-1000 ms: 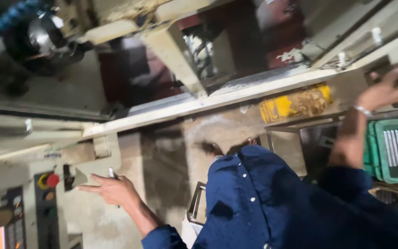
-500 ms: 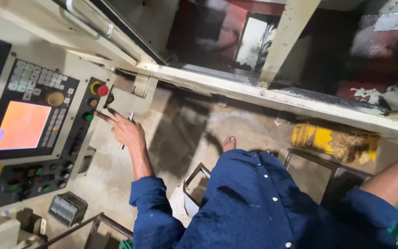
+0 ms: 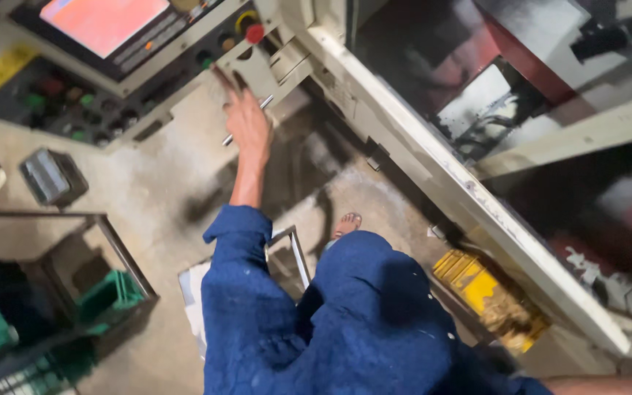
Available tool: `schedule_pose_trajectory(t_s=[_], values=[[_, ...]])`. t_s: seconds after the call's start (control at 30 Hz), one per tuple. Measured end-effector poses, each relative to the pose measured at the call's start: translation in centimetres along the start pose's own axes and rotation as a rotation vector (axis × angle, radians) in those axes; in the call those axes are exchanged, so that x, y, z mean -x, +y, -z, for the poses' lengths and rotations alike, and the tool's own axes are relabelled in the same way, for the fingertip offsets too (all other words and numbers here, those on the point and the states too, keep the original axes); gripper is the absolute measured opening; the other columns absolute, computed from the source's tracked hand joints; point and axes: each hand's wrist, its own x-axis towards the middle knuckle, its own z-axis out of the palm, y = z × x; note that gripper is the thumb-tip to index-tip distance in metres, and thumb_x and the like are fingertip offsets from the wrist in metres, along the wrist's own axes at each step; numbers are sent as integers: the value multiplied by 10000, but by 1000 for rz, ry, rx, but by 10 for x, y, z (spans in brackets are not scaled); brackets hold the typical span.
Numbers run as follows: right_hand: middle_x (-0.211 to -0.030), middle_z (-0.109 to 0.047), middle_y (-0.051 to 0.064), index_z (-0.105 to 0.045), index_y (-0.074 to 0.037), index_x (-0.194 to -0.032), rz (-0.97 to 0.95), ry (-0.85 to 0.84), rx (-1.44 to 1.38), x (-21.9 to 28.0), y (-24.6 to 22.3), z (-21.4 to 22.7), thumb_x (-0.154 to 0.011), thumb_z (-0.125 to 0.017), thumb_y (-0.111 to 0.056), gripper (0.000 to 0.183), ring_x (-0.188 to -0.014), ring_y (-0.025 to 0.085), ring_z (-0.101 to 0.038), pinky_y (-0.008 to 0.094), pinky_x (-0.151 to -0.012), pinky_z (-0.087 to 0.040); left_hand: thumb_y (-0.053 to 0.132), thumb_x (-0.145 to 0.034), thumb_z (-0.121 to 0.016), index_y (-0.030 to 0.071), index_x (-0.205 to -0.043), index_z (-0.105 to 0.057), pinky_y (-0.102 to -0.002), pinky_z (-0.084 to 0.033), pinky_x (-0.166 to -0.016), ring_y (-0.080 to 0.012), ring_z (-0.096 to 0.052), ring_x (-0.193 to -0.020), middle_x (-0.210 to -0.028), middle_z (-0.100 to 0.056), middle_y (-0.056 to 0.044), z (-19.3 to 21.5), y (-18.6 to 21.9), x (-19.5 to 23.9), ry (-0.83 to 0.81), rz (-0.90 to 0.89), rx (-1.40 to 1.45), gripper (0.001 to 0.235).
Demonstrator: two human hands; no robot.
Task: The person operates a CNC machine by manipulating the door handles and using a tool to adjust internal components. They open the machine door, reach inside to adjust a part, and then close the door.
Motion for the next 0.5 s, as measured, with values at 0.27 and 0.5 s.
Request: schedule_pose_trajectory(t_s=[0.27,0.5], values=[[-1071,-713,131,-665,-27,-1139,-19,-53,40,-21,-22,-42,-995,-629,-328,336,-949,263,-713,450,-705,-621,101,-890,-740,3,-1566,-367,-454,-578,-623,-428,-648,-868,-1657,-107,-273,33,21,-7,9,39,57,778],[-1069,-731,141,-668,-22,-1145,-30,-27,30,-21,-32,-56,-984,-631,-319,340,-945,276,-735,473,-676,-628,-24,-750,-712,42,-1595,-318,-441,-584,-668,-411,-659,-909,-1678,-78,-276,43,25,-15,-93,72,9,935]])
